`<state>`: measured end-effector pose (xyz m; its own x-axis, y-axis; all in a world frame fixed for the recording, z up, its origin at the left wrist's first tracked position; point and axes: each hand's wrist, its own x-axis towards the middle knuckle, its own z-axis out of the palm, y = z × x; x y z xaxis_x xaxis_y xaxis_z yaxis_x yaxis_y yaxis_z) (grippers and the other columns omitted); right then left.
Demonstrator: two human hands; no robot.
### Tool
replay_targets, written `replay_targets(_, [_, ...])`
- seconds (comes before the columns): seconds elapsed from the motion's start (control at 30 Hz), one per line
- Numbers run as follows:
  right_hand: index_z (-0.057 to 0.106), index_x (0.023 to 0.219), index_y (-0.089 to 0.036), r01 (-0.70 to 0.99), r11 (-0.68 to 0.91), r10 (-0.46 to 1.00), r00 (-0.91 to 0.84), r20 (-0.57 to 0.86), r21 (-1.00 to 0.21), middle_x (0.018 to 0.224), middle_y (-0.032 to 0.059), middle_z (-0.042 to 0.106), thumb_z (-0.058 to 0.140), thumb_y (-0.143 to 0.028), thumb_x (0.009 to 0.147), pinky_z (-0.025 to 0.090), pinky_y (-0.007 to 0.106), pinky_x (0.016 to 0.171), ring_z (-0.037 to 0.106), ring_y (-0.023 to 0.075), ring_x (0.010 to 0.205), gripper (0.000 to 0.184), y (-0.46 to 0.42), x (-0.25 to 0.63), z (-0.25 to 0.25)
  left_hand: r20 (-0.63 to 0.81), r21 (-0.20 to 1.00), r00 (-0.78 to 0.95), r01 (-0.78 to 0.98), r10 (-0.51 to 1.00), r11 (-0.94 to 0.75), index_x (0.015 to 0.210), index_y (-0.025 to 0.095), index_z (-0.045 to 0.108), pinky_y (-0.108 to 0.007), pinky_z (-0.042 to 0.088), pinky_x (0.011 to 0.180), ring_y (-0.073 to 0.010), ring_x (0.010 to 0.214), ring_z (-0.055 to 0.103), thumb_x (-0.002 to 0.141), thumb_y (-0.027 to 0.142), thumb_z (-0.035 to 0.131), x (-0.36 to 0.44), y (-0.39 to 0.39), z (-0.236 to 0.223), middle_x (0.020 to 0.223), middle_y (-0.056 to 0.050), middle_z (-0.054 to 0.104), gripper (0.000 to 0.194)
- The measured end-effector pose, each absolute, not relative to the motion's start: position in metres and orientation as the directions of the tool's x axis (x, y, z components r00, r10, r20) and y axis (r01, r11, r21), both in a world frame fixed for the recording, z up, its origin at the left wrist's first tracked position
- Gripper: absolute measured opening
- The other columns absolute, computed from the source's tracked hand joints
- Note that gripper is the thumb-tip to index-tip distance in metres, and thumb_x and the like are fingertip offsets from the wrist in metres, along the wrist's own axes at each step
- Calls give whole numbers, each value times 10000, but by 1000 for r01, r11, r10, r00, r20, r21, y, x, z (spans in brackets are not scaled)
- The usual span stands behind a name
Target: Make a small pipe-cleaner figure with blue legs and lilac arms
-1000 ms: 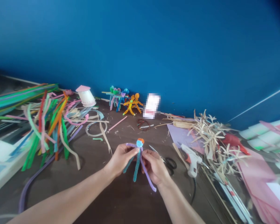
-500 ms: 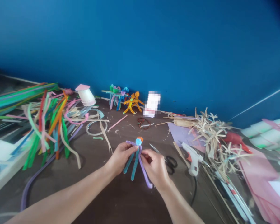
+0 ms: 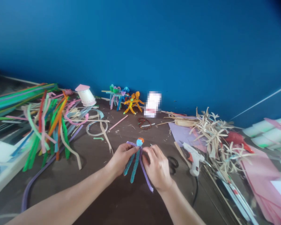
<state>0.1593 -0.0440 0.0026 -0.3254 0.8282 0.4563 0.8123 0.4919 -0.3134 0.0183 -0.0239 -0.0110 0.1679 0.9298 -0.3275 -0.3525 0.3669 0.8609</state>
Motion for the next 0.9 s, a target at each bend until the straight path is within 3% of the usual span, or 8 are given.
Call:
replay_targets(0.2, [541,824,-177,812,481,840,-320,439,-329,764,46,517,424,-122,816,411,287,693,519,177,760,129,-42,161,2,-362,817,228,-389,904,425,640,107,602,-171,374,426,-74,443,492,619,316,666,19,-25,-7,518,6,559,220])
replay_targets(0.43, [552,808,-178,765,480,840,-261,475,-429,740,43,525,443,-157,817,407,265,654,521,157,702,112,-43,161,2,-323,854,243,-342,915,393,651,99,615,-180,366,434,-75,449,481,624,327,659,18,-24,-10,534,-5,562,233])
replay_targets(0.67, [552,716,-188,689,360,914,-127,384,-628,701,19,539,505,-196,784,395,243,615,512,133,634,83,-41,160,1,-204,956,181,-176,962,236,728,128,649,-204,403,526,-119,555,527,662,313,631,19,-27,-8,612,-24,611,198])
replay_targets(0.9, [505,668,-185,553,321,934,-52,352,-769,679,13,514,494,-213,770,392,249,594,499,138,632,107,-39,160,-1,-154,974,159,-142,975,177,720,146,661,-223,428,606,-153,640,562,658,306,632,20,-28,-4,653,-32,644,175])
